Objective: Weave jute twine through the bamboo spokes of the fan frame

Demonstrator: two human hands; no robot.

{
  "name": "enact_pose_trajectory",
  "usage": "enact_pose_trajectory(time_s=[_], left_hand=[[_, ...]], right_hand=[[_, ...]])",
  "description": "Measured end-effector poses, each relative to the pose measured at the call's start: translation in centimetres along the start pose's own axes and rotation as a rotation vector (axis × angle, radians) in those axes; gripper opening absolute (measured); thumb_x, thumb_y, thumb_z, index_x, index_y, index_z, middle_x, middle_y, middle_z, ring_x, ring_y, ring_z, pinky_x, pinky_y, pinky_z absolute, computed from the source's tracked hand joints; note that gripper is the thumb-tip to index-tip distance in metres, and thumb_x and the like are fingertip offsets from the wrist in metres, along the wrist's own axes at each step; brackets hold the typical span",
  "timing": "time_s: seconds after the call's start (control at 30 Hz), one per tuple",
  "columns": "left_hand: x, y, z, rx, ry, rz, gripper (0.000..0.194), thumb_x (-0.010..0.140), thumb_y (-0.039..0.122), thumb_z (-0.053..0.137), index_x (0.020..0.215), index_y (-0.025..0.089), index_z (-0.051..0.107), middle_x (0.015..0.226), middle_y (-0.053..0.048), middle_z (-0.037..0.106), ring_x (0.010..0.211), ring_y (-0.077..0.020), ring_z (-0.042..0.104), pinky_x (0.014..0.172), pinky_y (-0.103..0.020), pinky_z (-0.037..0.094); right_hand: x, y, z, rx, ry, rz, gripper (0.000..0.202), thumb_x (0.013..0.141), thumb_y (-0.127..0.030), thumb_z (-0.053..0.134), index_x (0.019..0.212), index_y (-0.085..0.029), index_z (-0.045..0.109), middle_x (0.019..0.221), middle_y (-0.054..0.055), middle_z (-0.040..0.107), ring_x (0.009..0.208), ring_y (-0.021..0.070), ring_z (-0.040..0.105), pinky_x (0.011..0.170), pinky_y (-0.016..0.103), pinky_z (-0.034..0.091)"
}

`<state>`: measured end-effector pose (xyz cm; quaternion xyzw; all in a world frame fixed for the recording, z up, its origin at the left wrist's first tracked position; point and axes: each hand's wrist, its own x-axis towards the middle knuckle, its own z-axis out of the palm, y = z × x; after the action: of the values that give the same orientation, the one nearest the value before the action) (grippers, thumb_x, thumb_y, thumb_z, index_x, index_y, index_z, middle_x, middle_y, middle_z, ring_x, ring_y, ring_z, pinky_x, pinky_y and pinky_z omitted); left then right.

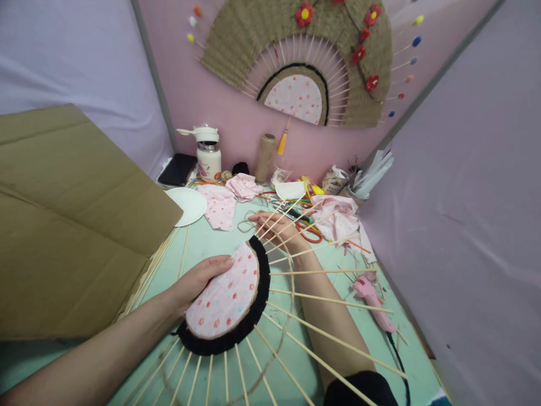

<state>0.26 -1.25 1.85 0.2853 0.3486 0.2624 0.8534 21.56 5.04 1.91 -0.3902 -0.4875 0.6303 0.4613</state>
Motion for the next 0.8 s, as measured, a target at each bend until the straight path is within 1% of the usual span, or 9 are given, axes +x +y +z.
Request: enact_pose_trajectory(time_s=[0.13,0.3,0.53,0.63,0.8], left_hand=[[-0.1,0.0,0.1,0.006,-0.002,0.002,0.034,0.060,0.040,0.081,0.067,0.012,0.065,0.057,-0.001,0.064,0.046,-0.0086,0.055,0.044,-0.019,0.038],[-0.2,0.1,0.2,0.012,0.019,0.007,0.035,0.058,0.040,0.082,0.068,0.012,0.064,0.057,-0.001,0.063,0.046,-0.0083,0.054,0.044,-0.020,0.037],[-0.2,0.1,0.3,0.036,0.032,0.015,0.036,0.058,0.042,0.082,0.067,0.012,0.063,0.056,0.000,0.062,0.045,-0.0082,0.053,0.044,-0.019,0.037],[-0.1,0.1,0.0,0.067,0.033,0.045,0.036,0.061,0.044,0.079,0.069,0.013,0.063,0.058,0.000,0.063,0.045,-0.0085,0.053,0.044,-0.020,0.036],[0.3,0.2,-0.7,0.123,0.046,0.135,0.034,0.065,0.044,0.076,0.071,0.014,0.062,0.057,0.002,0.061,0.045,-0.0079,0.052,0.044,-0.019,0.035]], right_hand=[[-0.1,-0.1,0.1,-0.008,-0.005,0.009,0.033,0.066,-0.042,0.076,0.086,-0.017,0.072,0.057,-0.004,0.047,0.052,0.0088,0.037,0.051,0.025,0.027],[-0.1,0.0,0.2,-0.028,-0.003,0.055,0.028,0.068,-0.038,0.074,0.086,-0.017,0.073,0.057,-0.003,0.051,0.051,0.0093,0.041,0.049,0.024,0.028],[-0.2,-0.1,0.0,-0.049,-0.002,0.098,0.026,0.068,-0.040,0.074,0.080,-0.017,0.072,0.055,-0.002,0.056,0.049,0.0095,0.045,0.049,0.023,0.031],[-0.4,-0.2,0.0,-0.056,-0.001,0.120,0.027,0.066,-0.041,0.076,0.078,-0.017,0.072,0.057,-0.001,0.058,0.051,0.0102,0.048,0.049,0.023,0.033],[-0.3,-0.1,-0.4,-0.085,-0.002,0.127,0.025,0.069,-0.040,0.075,0.078,-0.017,0.073,0.065,0.001,0.063,0.057,0.0110,0.052,0.055,0.023,0.037]])
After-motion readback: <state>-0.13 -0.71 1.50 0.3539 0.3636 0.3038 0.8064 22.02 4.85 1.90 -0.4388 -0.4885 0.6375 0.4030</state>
